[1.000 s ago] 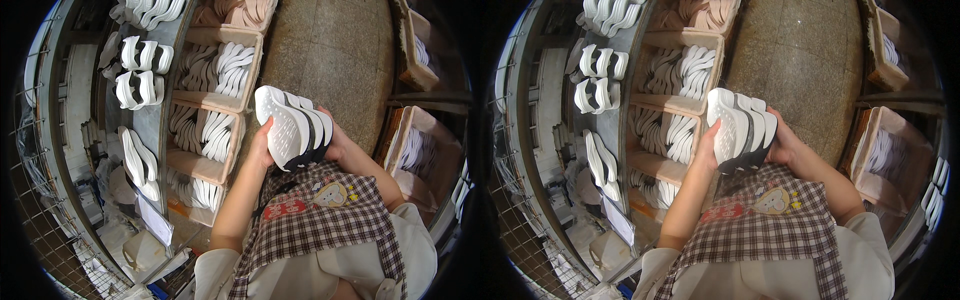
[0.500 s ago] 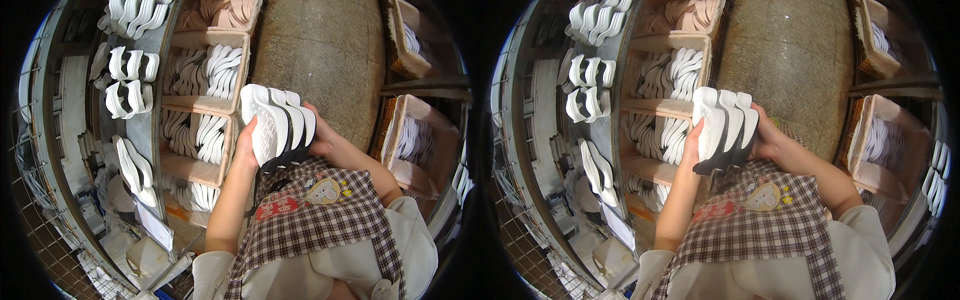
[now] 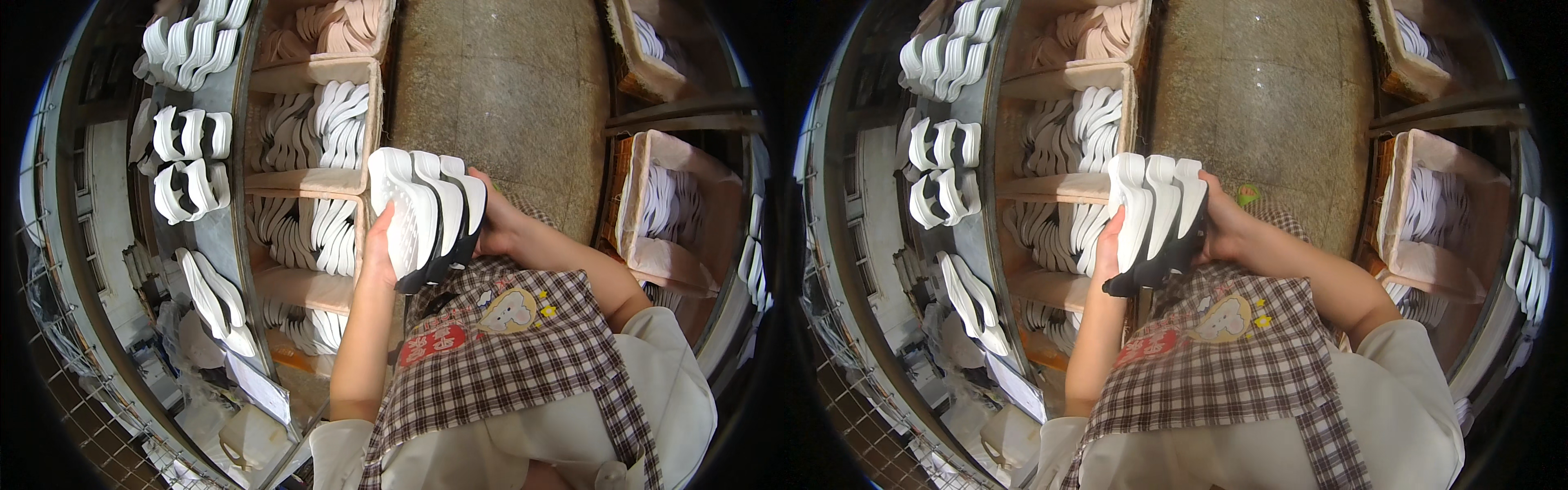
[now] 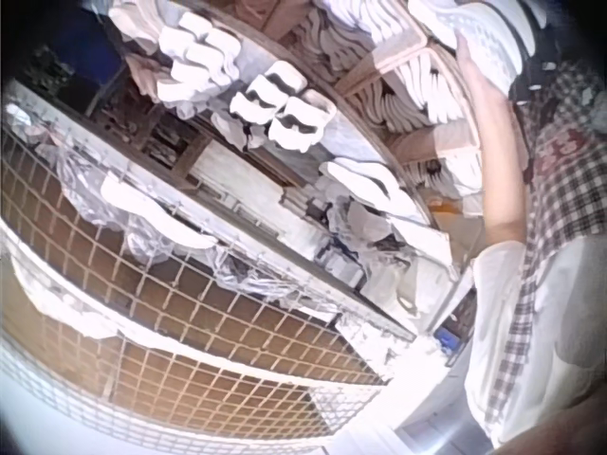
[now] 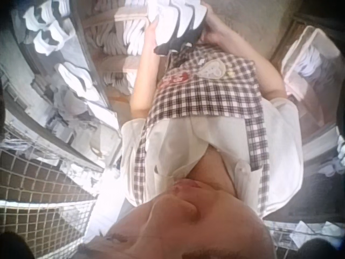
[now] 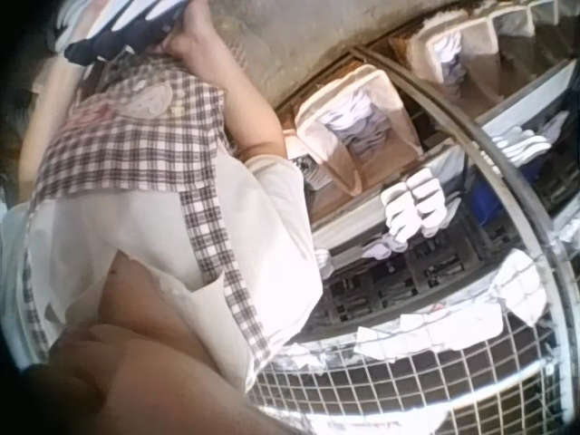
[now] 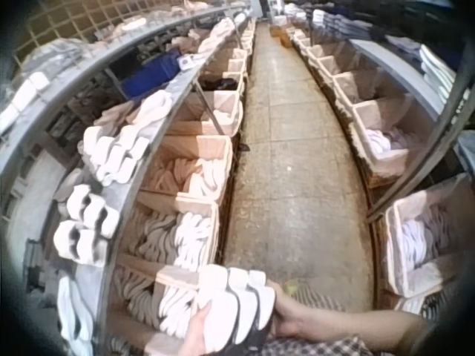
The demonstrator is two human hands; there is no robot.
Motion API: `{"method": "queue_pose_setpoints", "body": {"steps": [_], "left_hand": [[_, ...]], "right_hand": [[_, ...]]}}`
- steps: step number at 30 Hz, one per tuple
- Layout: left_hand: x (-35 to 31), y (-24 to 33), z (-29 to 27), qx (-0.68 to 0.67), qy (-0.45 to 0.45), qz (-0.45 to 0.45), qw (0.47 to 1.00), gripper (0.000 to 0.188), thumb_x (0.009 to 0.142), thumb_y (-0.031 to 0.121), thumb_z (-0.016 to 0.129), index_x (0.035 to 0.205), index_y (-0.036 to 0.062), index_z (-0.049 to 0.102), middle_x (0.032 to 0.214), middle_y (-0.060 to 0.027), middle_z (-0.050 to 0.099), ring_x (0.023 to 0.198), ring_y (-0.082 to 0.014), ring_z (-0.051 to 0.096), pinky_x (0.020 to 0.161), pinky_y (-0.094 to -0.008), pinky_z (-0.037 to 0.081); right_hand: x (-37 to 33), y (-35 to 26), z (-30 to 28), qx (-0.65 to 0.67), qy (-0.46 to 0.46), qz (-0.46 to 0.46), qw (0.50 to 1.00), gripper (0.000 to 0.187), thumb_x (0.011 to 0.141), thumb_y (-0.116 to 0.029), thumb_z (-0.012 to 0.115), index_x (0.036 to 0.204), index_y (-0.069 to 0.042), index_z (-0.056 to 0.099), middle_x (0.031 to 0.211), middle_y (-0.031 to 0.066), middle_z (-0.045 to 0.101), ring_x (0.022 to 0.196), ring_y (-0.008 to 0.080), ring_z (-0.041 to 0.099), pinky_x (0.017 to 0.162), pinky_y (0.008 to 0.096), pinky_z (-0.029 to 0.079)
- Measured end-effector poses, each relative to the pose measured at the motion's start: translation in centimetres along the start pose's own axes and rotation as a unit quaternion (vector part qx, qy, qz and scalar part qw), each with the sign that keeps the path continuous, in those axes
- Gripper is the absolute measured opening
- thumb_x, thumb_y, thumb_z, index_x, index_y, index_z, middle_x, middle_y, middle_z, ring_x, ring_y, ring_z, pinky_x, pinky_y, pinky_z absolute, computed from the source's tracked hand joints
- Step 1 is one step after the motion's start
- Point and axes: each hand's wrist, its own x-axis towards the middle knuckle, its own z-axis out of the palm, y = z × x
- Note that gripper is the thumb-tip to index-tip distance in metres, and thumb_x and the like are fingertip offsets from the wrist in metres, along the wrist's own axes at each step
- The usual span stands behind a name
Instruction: The person picks up pairs of white and black slippers from bins and shelves, turns them over to view the soles, and places them back. The person repeats this process for multiple pairs throughout the clip.
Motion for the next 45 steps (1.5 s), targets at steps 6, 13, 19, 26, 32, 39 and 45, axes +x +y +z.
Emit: {"method": "queue_pose_setpoints", "body": {"steps": [6,13,19,26,32,39,45], "left_hand": [[-0.3,0.2,0.4,0.014,-0.004,0.009,1.0,0.054,0.097,0.039,0.037,0.132,-0.0027,0.042,0.126,-0.0205,0.054,0.112,-0.0354,0.055,0.097,-0.0469,0.044],[0.7,-1.0,0.4,0.064,0.068,0.03,0.995,0.051,0.096,0.038,0.043,0.129,-0.0001,0.046,0.123,-0.0173,0.057,0.11,-0.031,0.057,0.096,-0.0429,0.045],[1.1,-1.7,0.6,0.046,0.064,0.028,0.997,0.054,0.096,0.041,0.04,0.132,0.0011,0.043,0.128,-0.0173,0.053,0.114,-0.0327,0.053,0.098,-0.045,0.043],[1.0,-1.1,-0.4,0.039,0.05,0.058,0.996,0.053,0.095,0.041,0.042,0.132,0.0029,0.044,0.127,-0.0159,0.054,0.115,-0.0317,0.053,0.098,-0.0447,0.043],[0.1,-0.2,0.5,0.016,0.04,0.061,0.997,0.051,0.096,0.038,0.038,0.131,0.0013,0.044,0.127,-0.0177,0.053,0.115,-0.0333,0.053,0.099,-0.0448,0.042],[-0.5,1.2,2.1,0.047,0.045,0.083,0.994,0.053,0.097,0.038,0.038,0.133,0.0003,0.042,0.128,-0.0183,0.052,0.115,-0.0336,0.053,0.098,-0.0451,0.042],[-0.4,1.6,3.2,0.091,0.045,0.103,0.989,0.054,0.097,0.038,0.036,0.134,-0.0008,0.041,0.129,-0.0191,0.051,0.116,-0.0341,0.052,0.099,-0.0458,0.041]], "right_hand": [[1.0,-0.3,-0.3,0.011,-0.009,0.025,1.0,0.081,0.079,-0.075,0.03,0.131,-0.015,0.046,0.139,0.0155,0.037,0.124,0.0382,0.034,0.093,0.0611,0.029],[1.7,0.0,-2.0,0.02,-0.028,0.007,0.999,0.075,0.077,-0.077,0.03,0.122,-0.022,0.054,0.125,0.0081,0.054,0.112,0.035,0.047,0.086,0.0615,0.032],[2.3,-0.2,-2.7,0.016,0.008,0.013,1.0,0.076,0.079,-0.076,0.028,0.123,-0.019,0.054,0.125,0.0088,0.054,0.111,0.0317,0.05,0.086,0.0575,0.037],[2.6,-0.5,-1.7,0.003,0.009,0.03,1.0,0.075,0.077,-0.076,0.03,0.117,-0.02,0.059,0.118,0.0085,0.058,0.107,0.0303,0.053,0.082,0.0558,0.041],[1.8,-1.2,1.0,-0.039,0.043,0.024,0.998,0.071,0.074,-0.076,0.034,0.113,-0.022,0.059,0.109,0.0054,0.057,0.096,0.0247,0.049,0.078,0.0482,0.04],[-0.5,-1.9,3.8,-0.038,0.052,0.022,0.998,0.075,0.079,-0.073,0.031,0.122,-0.015,0.054,0.122,0.012,0.051,0.107,0.0284,0.047,0.088,0.0503,0.037],[-0.5,-2.1,3.8,-0.037,0.016,0.003,0.999,0.072,0.079,-0.071,0.032,0.121,-0.017,0.054,0.12,0.0109,0.051,0.109,0.0295,0.046,0.088,0.0514,0.037]]}}
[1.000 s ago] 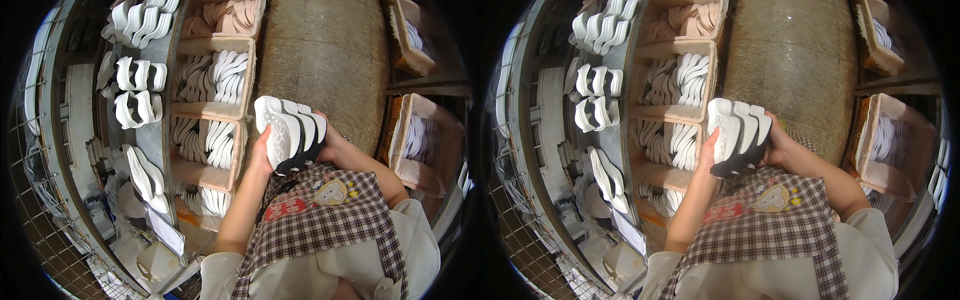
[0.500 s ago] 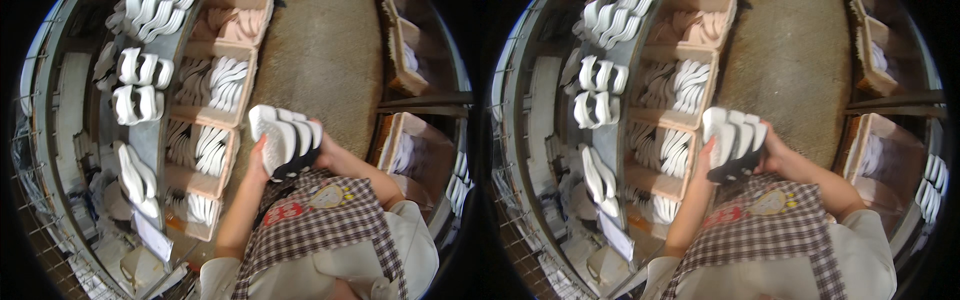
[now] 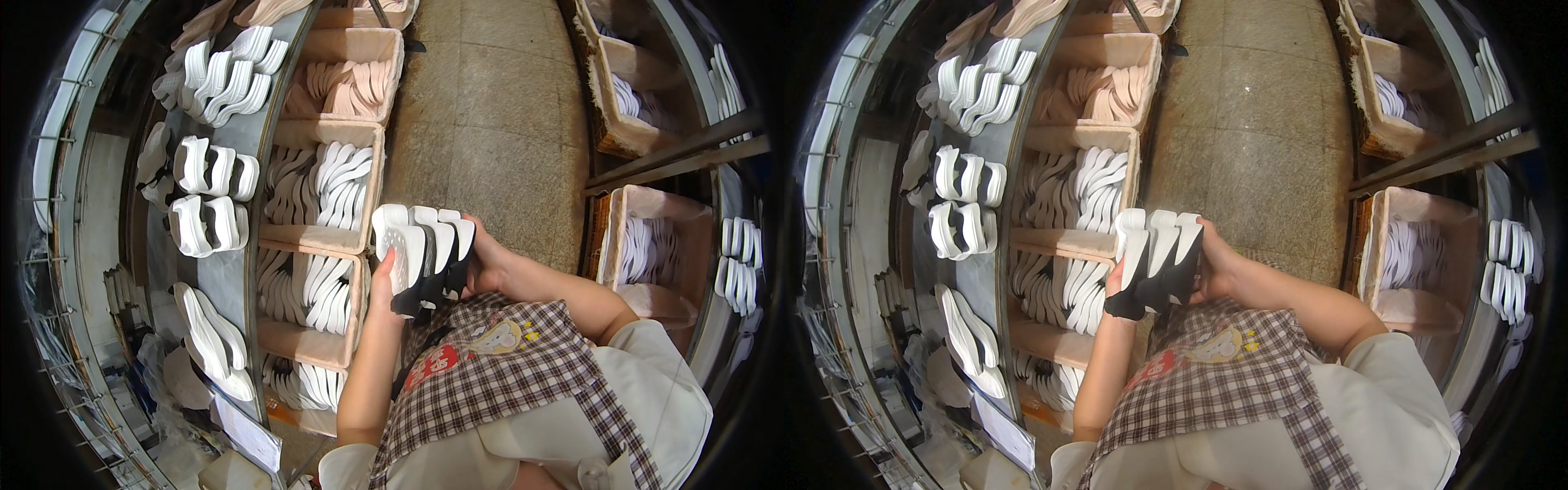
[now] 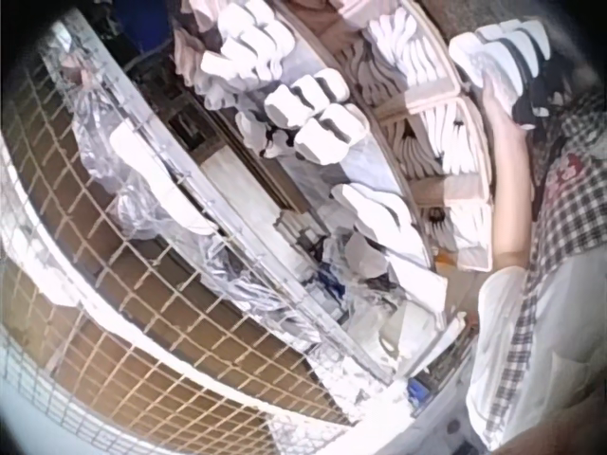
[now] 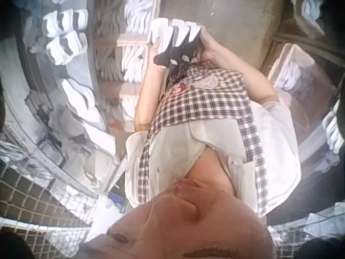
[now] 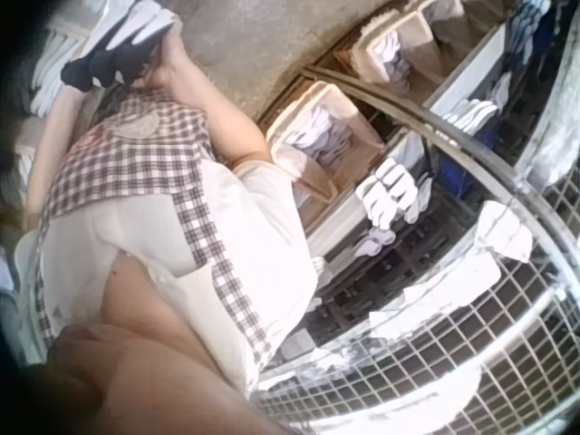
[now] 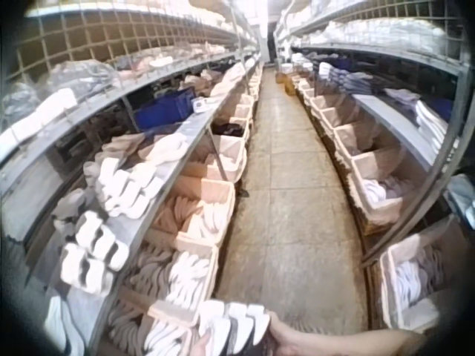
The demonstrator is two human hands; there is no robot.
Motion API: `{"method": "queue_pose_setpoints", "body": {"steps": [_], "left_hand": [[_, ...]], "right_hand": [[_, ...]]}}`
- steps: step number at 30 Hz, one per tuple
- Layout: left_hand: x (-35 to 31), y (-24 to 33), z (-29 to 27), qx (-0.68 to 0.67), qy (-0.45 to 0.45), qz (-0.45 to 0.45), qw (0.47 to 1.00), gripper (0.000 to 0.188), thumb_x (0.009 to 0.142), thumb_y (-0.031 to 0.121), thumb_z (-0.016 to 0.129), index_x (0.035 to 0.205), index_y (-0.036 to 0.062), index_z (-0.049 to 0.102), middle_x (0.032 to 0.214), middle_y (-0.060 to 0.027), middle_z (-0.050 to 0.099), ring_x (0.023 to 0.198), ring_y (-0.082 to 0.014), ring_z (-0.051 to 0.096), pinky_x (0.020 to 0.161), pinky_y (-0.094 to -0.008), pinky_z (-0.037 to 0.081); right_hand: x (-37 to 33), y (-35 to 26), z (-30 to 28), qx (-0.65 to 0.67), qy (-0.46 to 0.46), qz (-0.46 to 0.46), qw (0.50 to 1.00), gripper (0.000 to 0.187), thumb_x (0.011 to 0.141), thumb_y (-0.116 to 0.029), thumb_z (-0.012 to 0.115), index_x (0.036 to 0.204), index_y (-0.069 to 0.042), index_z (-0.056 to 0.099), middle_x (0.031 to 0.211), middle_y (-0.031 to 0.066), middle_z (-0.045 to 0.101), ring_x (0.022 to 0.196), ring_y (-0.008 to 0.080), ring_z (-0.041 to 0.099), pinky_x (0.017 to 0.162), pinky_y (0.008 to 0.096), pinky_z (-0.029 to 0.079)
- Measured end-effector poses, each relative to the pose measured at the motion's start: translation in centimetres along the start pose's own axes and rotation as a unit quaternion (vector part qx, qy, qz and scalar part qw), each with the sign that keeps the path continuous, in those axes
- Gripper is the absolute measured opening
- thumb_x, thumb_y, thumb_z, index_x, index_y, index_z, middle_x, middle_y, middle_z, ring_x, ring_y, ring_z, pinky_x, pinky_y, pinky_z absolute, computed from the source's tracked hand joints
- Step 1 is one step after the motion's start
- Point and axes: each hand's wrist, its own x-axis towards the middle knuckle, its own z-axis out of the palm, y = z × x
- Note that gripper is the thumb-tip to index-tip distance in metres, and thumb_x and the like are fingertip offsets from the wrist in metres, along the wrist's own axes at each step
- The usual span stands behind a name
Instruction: The person picks up pairs of white and black slippers from bins and shelves, turns them over to view the soles, and places them back. The person repeats this process for multiple pairs throughout the clip.
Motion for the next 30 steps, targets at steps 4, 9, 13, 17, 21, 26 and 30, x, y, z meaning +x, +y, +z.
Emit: {"method": "queue_pose_setpoints", "body": {"steps": [4,9,13,17,21,26,30], "left_hand": [[-0.2,0.1,0.4,-0.012,0.007,0.0,1.0,0.053,0.097,0.038,0.036,0.133,-0.001,0.041,0.129,-0.0197,0.051,0.117,-0.0348,0.051,0.099,-0.0468,0.041],[0.1,0.2,-0.1,-0.037,-0.032,-0.016,0.999,0.052,0.097,0.037,0.036,0.133,-0.0005,0.041,0.129,-0.0201,0.051,0.117,-0.0354,0.051,0.1,-0.0477,0.041],[0.2,0.3,-0.5,-0.081,-0.092,-0.019,0.992,0.051,0.098,0.036,0.035,0.132,-0.0007,0.042,0.129,-0.0203,0.051,0.116,-0.0356,0.051,0.1,-0.0476,0.04],[0.1,0.5,-0.4,-0.061,-0.097,0.011,0.993,0.05,0.098,0.035,0.036,0.132,-0.001,0.043,0.129,-0.0199,0.051,0.116,-0.0351,0.051,0.101,-0.0468,0.039],[-0.3,1.2,0.3,-0.026,-0.042,0.006,0.999,0.05,0.098,0.036,0.036,0.132,-0.001,0.043,0.13,-0.0187,0.051,0.116,-0.0336,0.052,0.101,-0.0453,0.039],[-2.1,3.4,2.3,-0.048,-0.079,-0.001,0.996,0.058,0.096,0.042,0.041,0.135,-0.0016,0.037,0.134,-0.019,0.047,0.123,-0.0328,0.045,0.104,-0.0446,0.036],[-3.5,5.7,3.7,0.008,-0.142,0.123,0.982,0.059,0.097,0.04,0.042,0.138,-0.0016,0.031,0.137,-0.018,0.042,0.124,-0.0321,0.044,0.103,-0.0461,0.037]], "right_hand": [[0.1,0.0,-0.3,-0.009,0.01,-0.007,1.0,0.072,0.08,-0.071,0.031,0.123,-0.017,0.052,0.125,0.0103,0.047,0.109,0.0307,0.045,0.089,0.053,0.036],[-0.1,-0.1,-0.1,-0.012,0.004,-0.011,1.0,0.074,0.08,-0.073,0.029,0.124,-0.018,0.051,0.124,0.0102,0.047,0.11,0.0331,0.044,0.089,0.0541,0.035],[-0.7,0.0,0.6,-0.028,0.016,-0.024,0.999,0.078,0.08,-0.075,0.027,0.128,-0.019,0.048,0.126,0.0115,0.047,0.112,0.0334,0.044,0.089,0.0537,0.035],[-1.0,-0.3,1.2,-0.014,0.027,-0.011,0.999,0.082,0.079,-0.077,0.025,0.132,-0.017,0.045,0.131,0.0129,0.046,0.115,0.034,0.043,0.091,0.0543,0.034],[-1.0,-0.7,1.7,-0.031,0.038,-0.007,0.999,0.08,0.079,-0.077,0.028,0.127,-0.017,0.051,0.127,0.0103,0.05,0.11,0.0316,0.047,0.088,0.0558,0.038],[-2.2,-1.3,3.9,-0.044,-0.134,-0.201,0.969,0.072,0.089,-0.06,0.033,0.138,-0.007,0.038,0.139,0.0156,0.042,0.124,0.0328,0.042,0.1,0.0501,0.035],[-4.8,-2.0,6.3,-0.117,-0.176,-0.286,0.934,0.076,0.089,-0.059,0.037,0.139,-0.002,0.034,0.137,0.0204,0.042,0.122,0.0303,0.045,0.102,0.0415,0.037]]}}
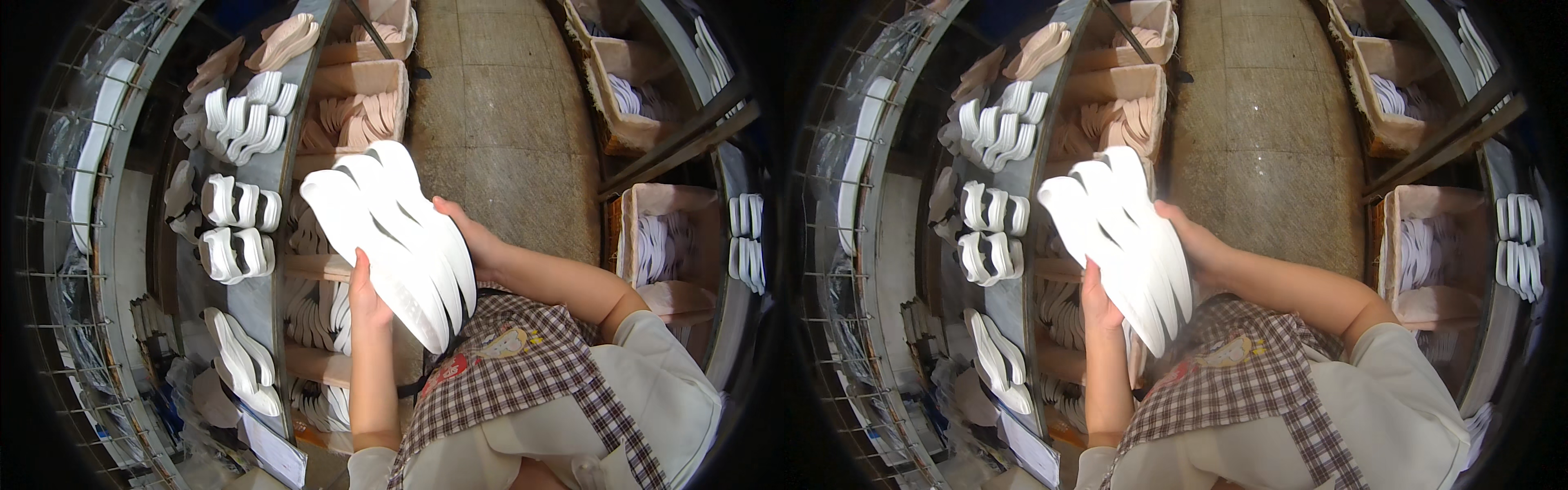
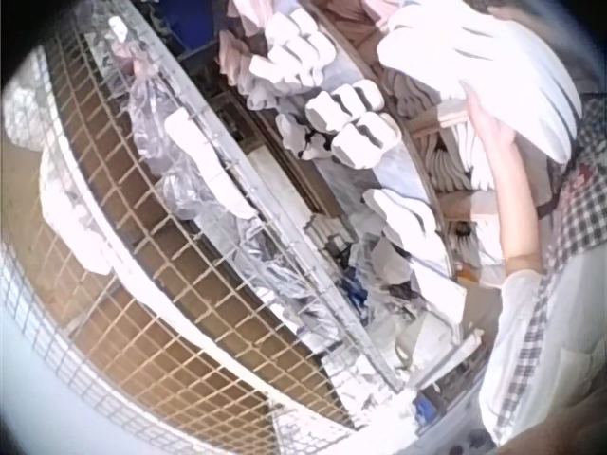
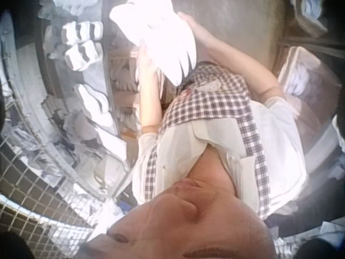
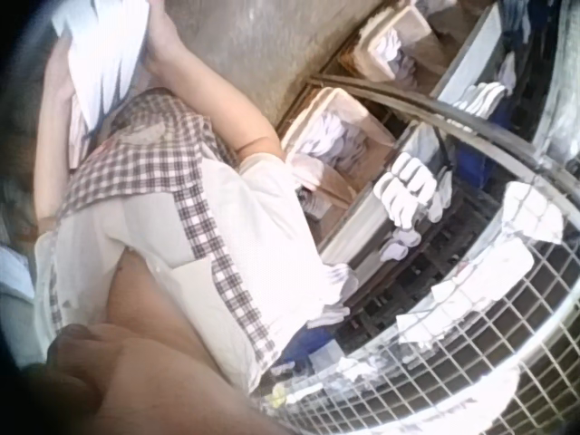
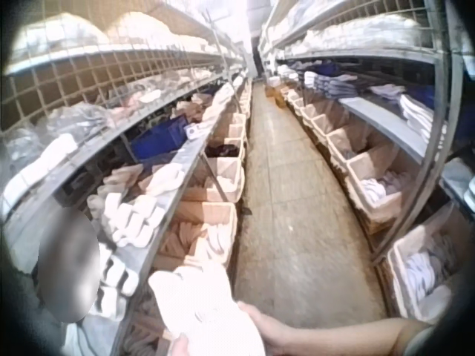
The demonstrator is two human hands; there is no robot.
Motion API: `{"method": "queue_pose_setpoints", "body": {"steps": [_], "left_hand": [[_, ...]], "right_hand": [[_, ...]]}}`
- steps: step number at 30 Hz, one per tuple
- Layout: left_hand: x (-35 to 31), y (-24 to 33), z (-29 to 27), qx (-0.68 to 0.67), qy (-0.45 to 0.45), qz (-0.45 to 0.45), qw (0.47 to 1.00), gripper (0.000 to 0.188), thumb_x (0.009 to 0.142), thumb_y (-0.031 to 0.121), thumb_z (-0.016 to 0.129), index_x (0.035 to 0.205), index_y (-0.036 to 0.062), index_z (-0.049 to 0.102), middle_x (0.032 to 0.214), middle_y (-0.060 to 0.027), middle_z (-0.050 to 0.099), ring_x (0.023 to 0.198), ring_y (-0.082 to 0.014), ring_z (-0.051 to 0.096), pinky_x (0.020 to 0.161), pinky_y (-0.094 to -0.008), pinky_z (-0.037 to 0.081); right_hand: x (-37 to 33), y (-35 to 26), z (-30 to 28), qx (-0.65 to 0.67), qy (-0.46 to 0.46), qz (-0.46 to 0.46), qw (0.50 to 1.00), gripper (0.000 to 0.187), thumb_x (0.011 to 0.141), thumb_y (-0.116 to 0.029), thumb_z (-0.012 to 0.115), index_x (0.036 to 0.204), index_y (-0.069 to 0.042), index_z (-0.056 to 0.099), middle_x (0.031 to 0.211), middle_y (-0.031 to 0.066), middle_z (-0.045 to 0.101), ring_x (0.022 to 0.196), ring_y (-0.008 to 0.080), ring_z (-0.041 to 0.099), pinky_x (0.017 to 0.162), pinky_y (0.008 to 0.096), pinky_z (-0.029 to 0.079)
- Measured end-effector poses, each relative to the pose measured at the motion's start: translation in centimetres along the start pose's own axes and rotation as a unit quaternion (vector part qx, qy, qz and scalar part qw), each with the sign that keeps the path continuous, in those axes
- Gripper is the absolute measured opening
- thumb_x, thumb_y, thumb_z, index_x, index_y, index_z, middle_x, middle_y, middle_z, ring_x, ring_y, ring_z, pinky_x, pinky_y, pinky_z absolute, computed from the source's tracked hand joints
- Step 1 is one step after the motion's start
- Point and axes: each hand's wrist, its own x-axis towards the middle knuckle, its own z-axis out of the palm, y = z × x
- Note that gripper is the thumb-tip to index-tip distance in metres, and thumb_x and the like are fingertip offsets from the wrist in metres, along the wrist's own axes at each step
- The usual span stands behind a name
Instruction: The person picks up pairs of white and black slippers from bins and shelves, turns them over to view the soles, and places them back. The person repeats this process for multiple pairs throughout the clip.
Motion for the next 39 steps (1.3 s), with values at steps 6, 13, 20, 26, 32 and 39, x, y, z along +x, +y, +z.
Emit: {"method": "queue_pose_setpoints", "body": {"steps": [6,13,20,26,32,39], "left_hand": [[0.7,2.2,0.1,0.062,-0.094,0.09,0.99,0.055,0.098,0.031,0.042,0.139,-0.0028,0.029,0.138,-0.0174,0.041,0.123,-0.0313,0.046,0.1,-0.0444,0.041],[0.8,3.0,0.7,0.072,-0.087,0.122,0.986,0.052,0.094,0.017,0.05,0.138,-0.0042,0.03,0.135,-0.0178,0.043,0.12,-0.0322,0.047,0.1,-0.0447,0.041],[0.6,3.6,1.8,0.093,-0.072,0.15,0.982,0.052,0.091,0.008,0.054,0.137,-0.0001,0.032,0.134,-0.0174,0.044,0.119,-0.0315,0.048,0.098,-0.0455,0.043],[0.0,3.8,1.4,0.165,-0.023,0.181,0.969,0.069,0.079,0.004,0.068,0.137,-0.0002,0.031,0.133,-0.0137,0.045,0.121,-0.0291,0.046,0.1,-0.0437,0.04],[-0.1,3.8,0.1,0.239,-0.052,0.223,0.944,0.078,0.073,0.014,0.076,0.136,0.0006,0.033,0.131,-0.0118,0.046,0.119,-0.0273,0.047,0.099,-0.0405,0.04],[-0.6,4.2,0.6,0.266,-0.063,0.243,0.931,0.079,0.067,0.017,0.081,0.132,-0.0008,0.038,0.125,-0.0103,0.05,0.113,-0.024,0.05,0.095,-0.0369,0.041]], "right_hand": [[-0.4,-1.7,2.6,-0.06,-0.082,-0.16,0.982,0.065,0.091,-0.048,0.039,0.135,0.001,0.039,0.128,0.0156,0.051,0.117,0.0218,0.049,0.099,0.0326,0.038],[0.2,-2.3,2.5,-0.119,-0.132,-0.246,0.953,0.065,0.085,-0.04,0.043,0.132,0.004,0.043,0.117,0.0146,0.057,0.107,0.0196,0.054,0.094,0.0293,0.04],[-0.4,-3.4,1.2,-0.217,-0.125,-0.209,0.945,0.068,0.084,-0.036,0.045,0.137,0.005,0.035,0.128,0.0164,0.048,0.114,0.0217,0.048,0.098,0.0313,0.038],[-0.7,-4.2,0.2,-0.279,-0.118,-0.157,0.94,0.064,0.084,-0.02,0.049,0.141,0.002,0.029,0.134,0.015,0.043,0.123,0.0219,0.043,0.103,0.0352,0.034],[-0.6,-4.3,-0.8,-0.239,-0.156,-0.133,0.949,0.066,0.084,-0.014,0.054,0.142,0.002,0.028,0.137,0.0122,0.042,0.125,0.0194,0.041,0.105,0.0346,0.033],[0.0,-4.3,-1.5,-0.248,-0.198,-0.165,0.934,0.064,0.084,-0.015,0.057,0.14,0.003,0.03,0.135,0.0099,0.043,0.124,0.0181,0.041,0.105,0.0336,0.033]]}}
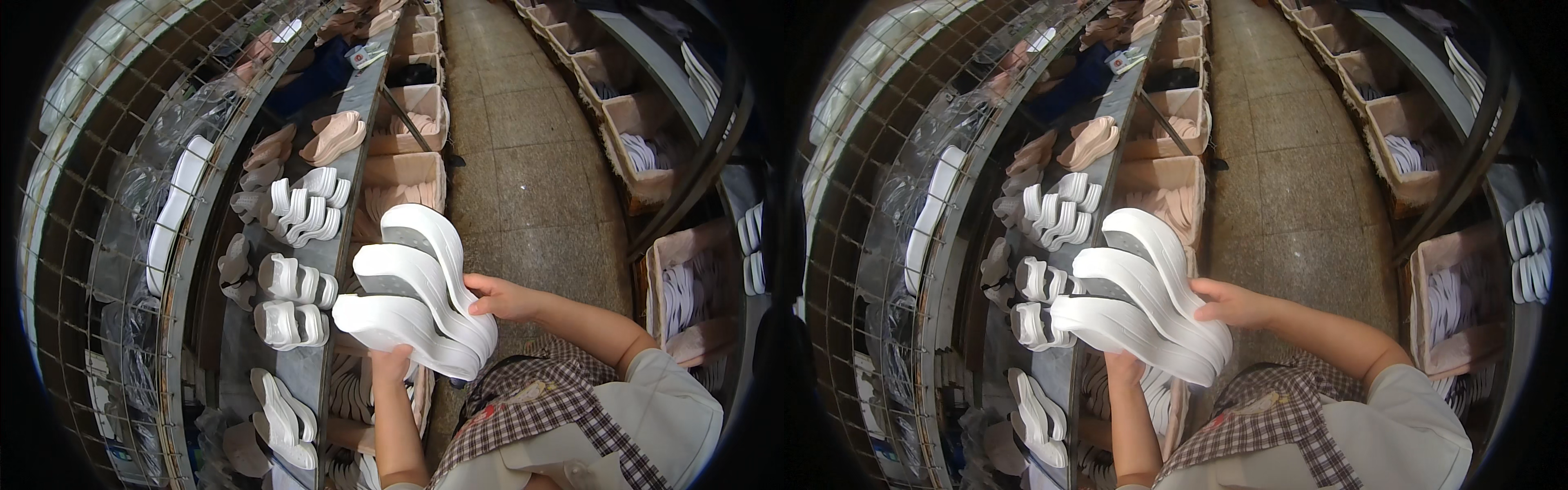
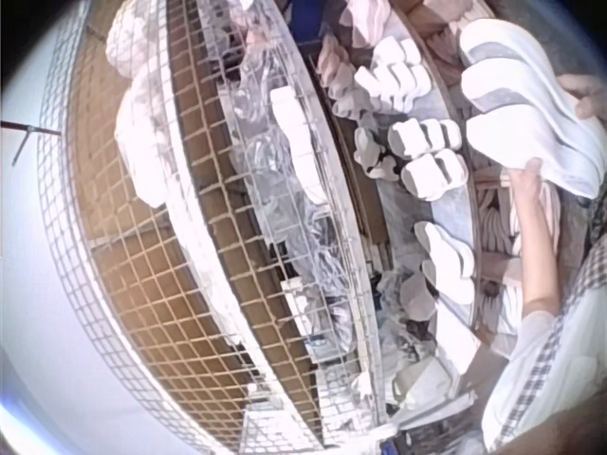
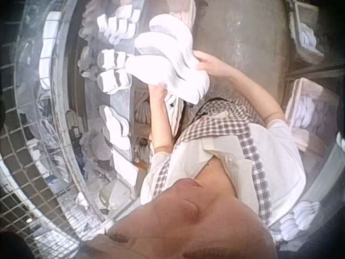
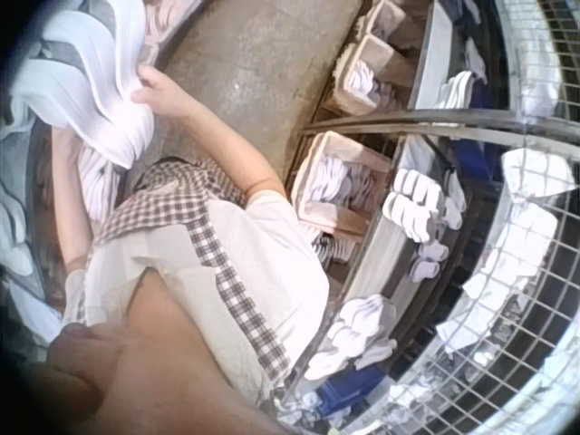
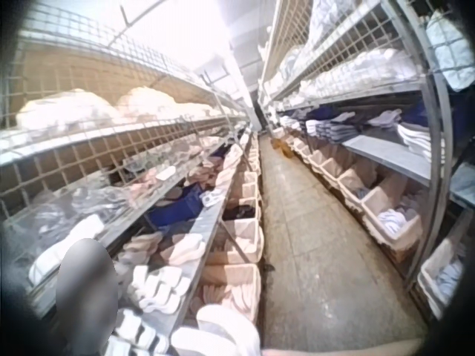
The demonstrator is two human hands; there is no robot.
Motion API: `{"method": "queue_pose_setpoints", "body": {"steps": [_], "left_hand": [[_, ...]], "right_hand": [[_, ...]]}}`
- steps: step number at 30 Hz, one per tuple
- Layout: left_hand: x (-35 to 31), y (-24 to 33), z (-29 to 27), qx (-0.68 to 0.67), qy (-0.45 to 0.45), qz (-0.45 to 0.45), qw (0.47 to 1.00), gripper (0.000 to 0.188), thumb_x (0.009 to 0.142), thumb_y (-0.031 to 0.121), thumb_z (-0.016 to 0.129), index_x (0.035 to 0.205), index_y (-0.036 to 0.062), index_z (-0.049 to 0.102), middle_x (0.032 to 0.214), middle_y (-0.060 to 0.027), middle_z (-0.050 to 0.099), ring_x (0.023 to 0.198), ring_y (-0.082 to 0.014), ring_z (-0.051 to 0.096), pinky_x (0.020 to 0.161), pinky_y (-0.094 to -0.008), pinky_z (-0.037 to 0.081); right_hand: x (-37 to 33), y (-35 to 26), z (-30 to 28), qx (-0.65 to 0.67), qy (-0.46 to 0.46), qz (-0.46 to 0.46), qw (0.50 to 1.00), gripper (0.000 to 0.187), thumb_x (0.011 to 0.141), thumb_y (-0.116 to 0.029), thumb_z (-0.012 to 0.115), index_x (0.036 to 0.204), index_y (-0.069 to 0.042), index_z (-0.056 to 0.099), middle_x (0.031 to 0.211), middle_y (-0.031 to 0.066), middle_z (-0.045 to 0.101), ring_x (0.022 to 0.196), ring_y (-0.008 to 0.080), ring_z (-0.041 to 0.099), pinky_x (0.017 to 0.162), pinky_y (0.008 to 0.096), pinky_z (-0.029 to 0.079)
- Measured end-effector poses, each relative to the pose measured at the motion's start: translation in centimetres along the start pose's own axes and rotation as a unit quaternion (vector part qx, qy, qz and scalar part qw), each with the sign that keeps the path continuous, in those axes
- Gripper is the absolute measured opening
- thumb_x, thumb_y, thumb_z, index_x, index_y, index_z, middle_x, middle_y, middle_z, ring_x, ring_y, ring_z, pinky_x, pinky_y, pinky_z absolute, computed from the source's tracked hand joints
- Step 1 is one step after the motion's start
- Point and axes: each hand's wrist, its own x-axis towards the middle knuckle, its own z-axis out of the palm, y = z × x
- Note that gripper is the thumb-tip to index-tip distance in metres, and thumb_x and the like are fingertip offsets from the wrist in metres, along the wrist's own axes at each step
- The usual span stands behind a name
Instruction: The person picks up pairs of white and black slippers from bins and shelves, turns them over to view the soles, and places them back. The person repeats this process for multiple pairs throughout the clip.
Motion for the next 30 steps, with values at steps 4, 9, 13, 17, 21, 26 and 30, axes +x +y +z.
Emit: {"method": "queue_pose_setpoints", "body": {"steps": [4,9,13,17,21,26,30], "left_hand": [[-0.4,0.6,0.4,0.035,0.002,0.01,0.999,0.066,0.068,0.008,0.077,0.125,-0.0019,0.046,0.116,-0.0095,0.056,0.105,-0.0208,0.055,0.09,-0.0332,0.044],[-0.6,1.4,1.3,0.076,-0.013,-0.014,0.997,0.056,0.069,0.002,0.074,0.12,-0.0024,0.05,0.11,-0.0086,0.059,0.098,-0.0174,0.057,0.085,-0.0297,0.046],[-0.4,1.9,2.5,0.082,-0.014,-0.012,0.996,0.051,0.07,0.002,0.074,0.116,-0.0029,0.052,0.107,-0.0081,0.061,0.095,-0.0161,0.058,0.083,-0.0293,0.046],[-0.3,2.4,3.5,0.105,-0.041,-0.009,0.994,0.048,0.072,0.003,0.073,0.115,-0.0028,0.053,0.105,-0.008,0.061,0.094,-0.0153,0.058,0.082,-0.0286,0.046],[-0.2,2.8,4.0,0.127,-0.056,0.001,0.99,0.047,0.074,0.006,0.072,0.115,-0.0029,0.052,0.105,-0.008,0.061,0.094,-0.015,0.058,0.082,-0.028,0.046],[-0.3,2.8,4.3,0.161,-0.051,-0.008,0.986,0.051,0.073,0.005,0.072,0.119,-0.0034,0.05,0.109,-0.0087,0.059,0.098,-0.0161,0.057,0.084,-0.0292,0.046],[-0.7,3.1,4.5,0.187,-0.052,0.001,0.981,0.057,0.073,0.004,0.072,0.123,-0.003,0.047,0.114,-0.0097,0.056,0.103,-0.0178,0.054,0.087,-0.0307,0.044]], "right_hand": [[-0.1,0.0,-0.1,-0.008,0.026,0.043,0.999,0.064,0.081,-0.01,0.055,0.139,0.003,0.033,0.135,0.0093,0.043,0.124,0.0177,0.041,0.106,0.0334,0.032],[0.0,0.0,-0.2,0.071,0.052,0.051,0.995,0.069,0.073,-0.004,0.052,0.138,0.001,0.033,0.135,0.0097,0.043,0.125,0.0189,0.04,0.106,0.0341,0.031],[0.1,0.3,-0.2,0.105,0.075,0.068,0.989,0.071,0.071,-0.004,0.052,0.138,0.001,0.031,0.133,0.0101,0.043,0.124,0.0194,0.041,0.106,0.0344,0.031],[0.2,0.4,-0.2,0.112,0.098,0.074,0.986,0.071,0.07,-0.004,0.052,0.137,0.0,0.031,0.132,0.0102,0.043,0.124,0.0201,0.041,0.106,0.0349,0.033],[0.1,0.4,-0.3,0.122,0.094,0.076,0.985,0.07,0.07,-0.004,0.054,0.137,-0.001,0.032,0.132,0.0106,0.043,0.124,0.0207,0.041,0.106,0.0351,0.032],[-0.2,0.7,-0.6,0.145,0.079,0.053,0.985,0.075,0.072,-0.008,0.058,0.14,-0.003,0.027,0.136,0.011,0.039,0.128,0.0225,0.037,0.109,0.0378,0.028],[-0.2,1.2,-0.5,0.148,0.077,0.053,0.985,0.079,0.07,-0.007,0.06,0.14,-0.002,0.026,0.137,0.0114,0.039,0.128,0.0232,0.037,0.109,0.0384,0.028]]}}
